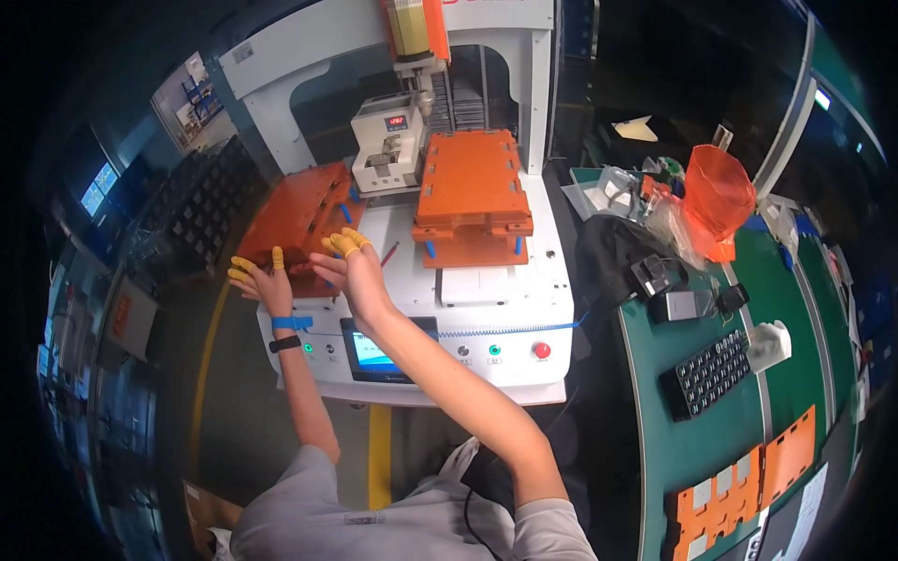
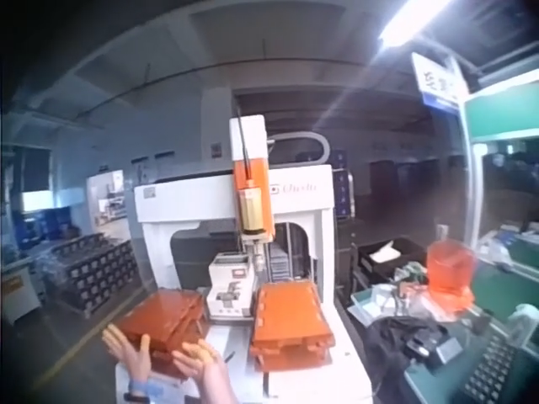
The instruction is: Assembling electronic components onto a specialized fixture and operating a semi-automated assembly machine.
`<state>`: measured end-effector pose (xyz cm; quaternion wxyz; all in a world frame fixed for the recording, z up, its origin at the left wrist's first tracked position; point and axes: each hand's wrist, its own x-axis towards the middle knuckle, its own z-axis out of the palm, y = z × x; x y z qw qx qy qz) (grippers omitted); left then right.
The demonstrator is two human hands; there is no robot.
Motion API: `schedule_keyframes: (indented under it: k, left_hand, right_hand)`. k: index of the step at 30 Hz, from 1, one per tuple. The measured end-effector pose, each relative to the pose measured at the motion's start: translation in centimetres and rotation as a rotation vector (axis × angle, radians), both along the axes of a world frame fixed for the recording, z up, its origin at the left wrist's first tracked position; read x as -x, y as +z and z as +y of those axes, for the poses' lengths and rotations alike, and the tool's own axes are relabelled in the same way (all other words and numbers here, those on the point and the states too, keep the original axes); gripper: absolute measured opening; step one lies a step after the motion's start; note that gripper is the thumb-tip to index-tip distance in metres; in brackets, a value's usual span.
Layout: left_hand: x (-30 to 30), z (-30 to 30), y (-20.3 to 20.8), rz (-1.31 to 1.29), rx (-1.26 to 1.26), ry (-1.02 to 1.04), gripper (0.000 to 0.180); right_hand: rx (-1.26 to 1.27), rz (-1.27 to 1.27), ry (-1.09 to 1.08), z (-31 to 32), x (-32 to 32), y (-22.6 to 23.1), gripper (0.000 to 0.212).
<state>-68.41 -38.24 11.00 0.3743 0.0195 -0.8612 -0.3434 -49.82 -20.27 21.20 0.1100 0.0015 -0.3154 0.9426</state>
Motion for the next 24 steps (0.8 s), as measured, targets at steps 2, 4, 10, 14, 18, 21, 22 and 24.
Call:
schedule_keyframes:
  k: [2,4,10,14,18,21,22,24]
  left_hand:
    - [0.0,-0.2,-0.7,-0.012,-0.003,0.006,0.115]
    - [0.0,-0.5,-1.3,-0.049,-0.023,0.003,0.115]
    - [-0.6,0.0,-1.3,-0.101,-0.038,-0.040,0.117]
    - [-1.3,0.9,-2.4,-0.053,-0.092,-0.037,0.114]
    - [-3.6,0.1,-11.2,-0.258,-0.114,-0.059,0.104]
    - [-6.1,-1.9,-17.8,-0.440,-0.058,-0.014,0.098]
    - [-7.1,-2.0,-18.9,-0.464,-0.101,-0.012,0.096]
    - [-12.1,1.1,-15.7,-0.417,-0.057,-0.084,0.092]
  right_hand:
    - [-0.025,-0.060,-0.012,0.3,-0.2,-0.8,0.038]
    - [-0.029,-0.069,-0.014,0.5,-0.4,-1.3,0.038]
    - [-0.085,-0.105,-0.049,2.2,-1.4,-1.6,0.040]
    - [-0.098,-0.097,-0.062,3.9,-3.5,-0.7,0.046]
    - [-0.174,-0.100,-0.116,6.3,-6.2,-0.7,0.046]
    - [-0.199,-0.092,-0.148,8.2,-8.4,-0.1,0.044]
    - [-0.208,-0.104,-0.168,8.7,-9.0,0.2,0.044]
    - [-0.220,-0.148,-0.232,10.4,-10.0,-0.5,0.043]
